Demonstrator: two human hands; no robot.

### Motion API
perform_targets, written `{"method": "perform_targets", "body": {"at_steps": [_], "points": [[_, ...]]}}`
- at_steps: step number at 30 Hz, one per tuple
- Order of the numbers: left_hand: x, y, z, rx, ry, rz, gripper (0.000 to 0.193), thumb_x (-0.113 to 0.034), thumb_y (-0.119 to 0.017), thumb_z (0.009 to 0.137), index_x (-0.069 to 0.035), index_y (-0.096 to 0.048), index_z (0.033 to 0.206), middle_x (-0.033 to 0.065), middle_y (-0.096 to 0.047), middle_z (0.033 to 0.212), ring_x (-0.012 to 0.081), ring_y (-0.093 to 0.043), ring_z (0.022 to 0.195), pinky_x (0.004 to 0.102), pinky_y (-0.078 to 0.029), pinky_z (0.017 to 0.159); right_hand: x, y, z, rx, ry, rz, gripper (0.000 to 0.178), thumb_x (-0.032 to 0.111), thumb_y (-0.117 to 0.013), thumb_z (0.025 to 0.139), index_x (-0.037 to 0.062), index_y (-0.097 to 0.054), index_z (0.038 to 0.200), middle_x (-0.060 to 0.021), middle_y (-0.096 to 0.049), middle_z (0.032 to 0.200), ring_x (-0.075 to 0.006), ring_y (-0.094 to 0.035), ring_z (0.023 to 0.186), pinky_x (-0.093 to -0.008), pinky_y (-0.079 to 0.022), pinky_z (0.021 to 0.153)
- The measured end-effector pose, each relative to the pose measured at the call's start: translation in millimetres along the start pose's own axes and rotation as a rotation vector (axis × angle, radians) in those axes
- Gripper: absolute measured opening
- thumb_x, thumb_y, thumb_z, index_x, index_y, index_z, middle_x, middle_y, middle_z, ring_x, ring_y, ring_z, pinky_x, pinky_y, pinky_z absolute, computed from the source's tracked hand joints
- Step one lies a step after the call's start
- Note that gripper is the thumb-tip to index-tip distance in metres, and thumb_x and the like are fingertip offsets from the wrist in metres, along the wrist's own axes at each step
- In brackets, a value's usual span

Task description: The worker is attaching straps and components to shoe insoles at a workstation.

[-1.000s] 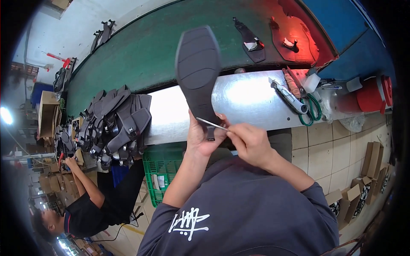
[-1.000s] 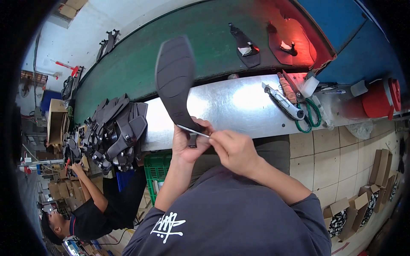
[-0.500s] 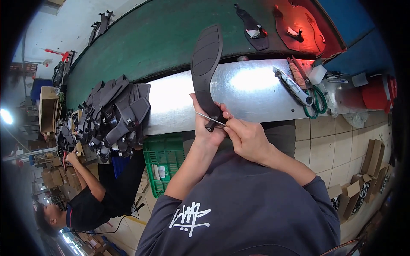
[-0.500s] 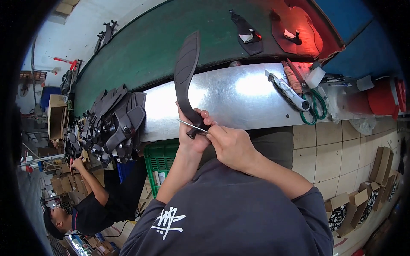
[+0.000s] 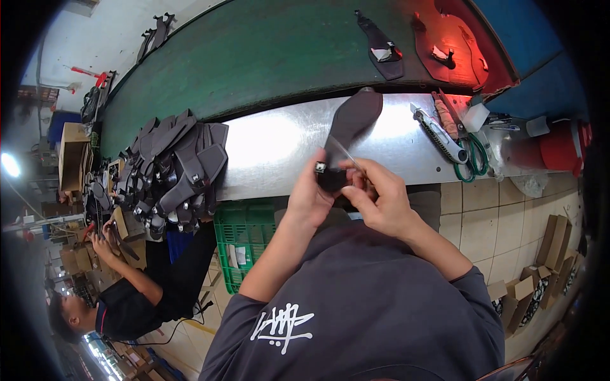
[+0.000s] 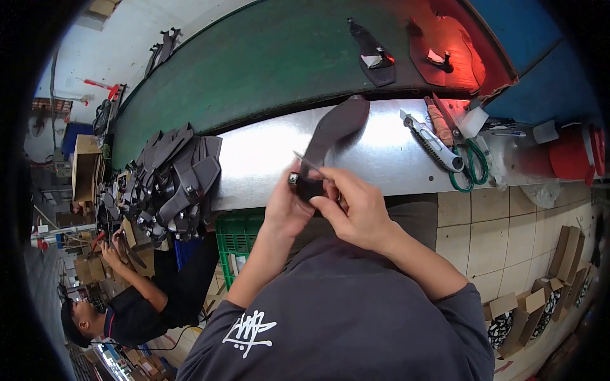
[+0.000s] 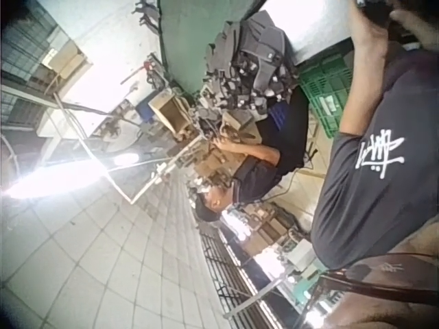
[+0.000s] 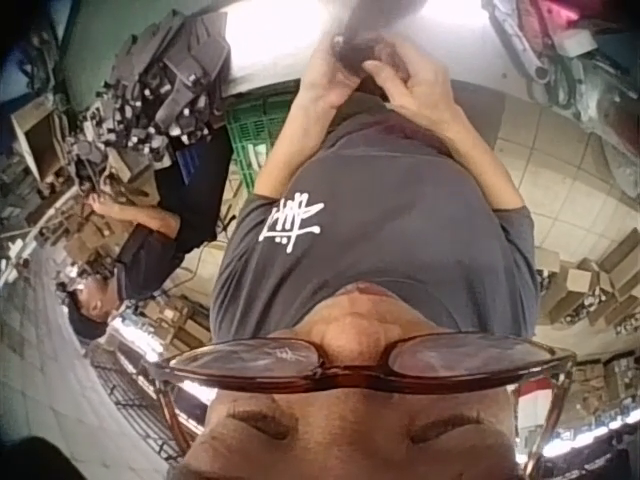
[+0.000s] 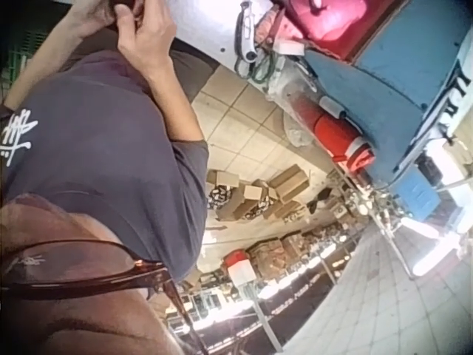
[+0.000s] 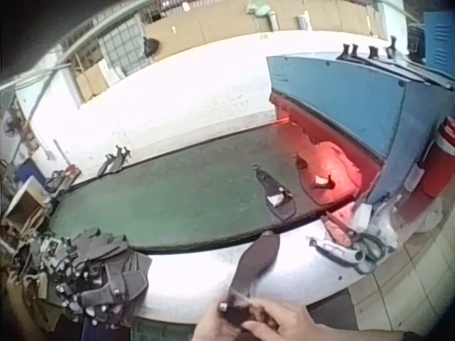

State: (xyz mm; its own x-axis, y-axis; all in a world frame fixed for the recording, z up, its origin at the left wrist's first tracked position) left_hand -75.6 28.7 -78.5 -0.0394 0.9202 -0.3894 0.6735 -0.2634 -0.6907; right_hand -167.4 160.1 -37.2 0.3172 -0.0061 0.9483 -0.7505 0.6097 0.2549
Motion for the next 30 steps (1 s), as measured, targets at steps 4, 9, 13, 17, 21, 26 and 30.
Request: {"method": "perform_targets", "body": {"at_steps": [4, 9, 13, 17, 21, 26, 30], "points": [[14.8, -5.0, -2.6, 0.015, -0.191, 0.27, 0.034, -0.034, -0.04, 0.102, -0.003, -0.056, 0.102, 0.0083, -0.063, 0.087, 0.018, -0.063, 0.08, 0.0307, -0.052, 0.07, -6.1, -2.5, 9.4, 0.019, 0.028, -0.019, 0.052, 0.007, -0.075, 0.075, 0.0052, -0.06, 0.124, -0.0056, -0.053, 0.075, -0.0118, -0.048, 0.057, -0.0261, -0.041, 0.051], [26.5, -7.9, -0.6, -0.053, -0.306, 0.209, 0.023, -0.021, -0.044, 0.102, -0.003, -0.058, 0.107, 0.0017, -0.061, 0.088, 0.0075, -0.059, 0.076, 0.0235, -0.049, 0.066, -15.6, -10.2, 15.6, -0.016, 0.144, 0.018, 0.048, 0.004, -0.074, 0.075, 0.0035, -0.063, 0.122, -0.0032, -0.055, 0.077, -0.0083, -0.048, 0.059, -0.0232, -0.04, 0.052], [33.4, -10.9, -2.0, -0.044, -0.367, 0.151, 0.024, -0.016, -0.048, 0.101, 0.0, -0.056, 0.116, 0.002, -0.059, 0.095, 0.0077, -0.057, 0.086, 0.0224, -0.047, 0.074, -14.8, -15.4, 12.4, -0.116, 0.27, -0.035, 0.032, 0.002, -0.074, 0.075, 0.0029, -0.068, 0.107, -0.0081, -0.06, 0.075, -0.0162, -0.055, 0.059, -0.0284, -0.045, 0.053], [31.5, -1.6, 3.2, -0.115, -0.388, 0.273, 0.029, -0.016, -0.046, 0.102, 0.003, -0.052, 0.122, 0.0082, -0.061, 0.104, 0.0137, -0.061, 0.093, 0.0264, -0.052, 0.08, -18.1, -15.4, 11.9, -0.128, 0.277, -0.021, 0.027, 0.002, -0.073, 0.075, 0.0026, -0.069, 0.102, -0.0085, -0.059, 0.073, -0.019, -0.055, 0.06, -0.0298, -0.044, 0.053], [-5.6, -8.6, 2.6, -0.202, -0.567, 0.468, 0.024, -0.009, -0.066, 0.087, 0.003, -0.066, 0.108, 0.0063, -0.067, 0.095, 0.0119, -0.062, 0.082, 0.0241, -0.05, 0.075, -22.0, 16.1, 21.4, -0.044, 0.099, -0.101, 0.039, 0.008, -0.065, 0.084, 0.003, -0.06, 0.122, -0.0107, -0.056, 0.08, -0.0209, -0.053, 0.062, -0.0309, -0.044, 0.057], [-130.5, 29.6, -33.8, -0.4, -1.097, 0.72, 0.032, -0.006, -0.069, 0.084, 0.006, -0.064, 0.113, 0.0106, -0.067, 0.101, 0.0145, -0.062, 0.09, 0.0259, -0.049, 0.081, -66.0, 67.1, 38.0, -0.254, 0.063, -0.584, 0.034, 0.009, -0.053, 0.09, 0.0042, -0.06, 0.123, -0.0114, -0.054, 0.082, -0.0291, -0.056, 0.077, -0.0377, -0.046, 0.069], [-223.2, 47.8, -91.6, -0.656, -1.391, 0.924, 0.035, -0.012, -0.06, 0.092, 0.007, -0.06, 0.121, 0.0119, -0.064, 0.115, 0.0159, -0.06, 0.096, 0.0296, -0.046, 0.088, -95.4, 81.1, 43.4, -0.252, 0.168, -0.835, 0.026, 0.009, -0.055, 0.088, 0.0054, -0.065, 0.112, -0.0094, -0.054, 0.082, -0.0273, -0.055, 0.078, -0.0373, -0.046, 0.068]]}}
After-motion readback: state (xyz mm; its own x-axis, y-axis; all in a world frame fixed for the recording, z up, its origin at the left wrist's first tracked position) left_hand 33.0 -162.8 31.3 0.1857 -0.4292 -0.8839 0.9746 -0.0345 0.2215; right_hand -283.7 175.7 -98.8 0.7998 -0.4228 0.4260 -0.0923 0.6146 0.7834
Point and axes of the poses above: each hand's wrist, its own z-axis towards the middle knuckle, its own y-axis out of the back of the hand, x = y × z, the point moved 1 cm from there along z, towards the middle knuckle
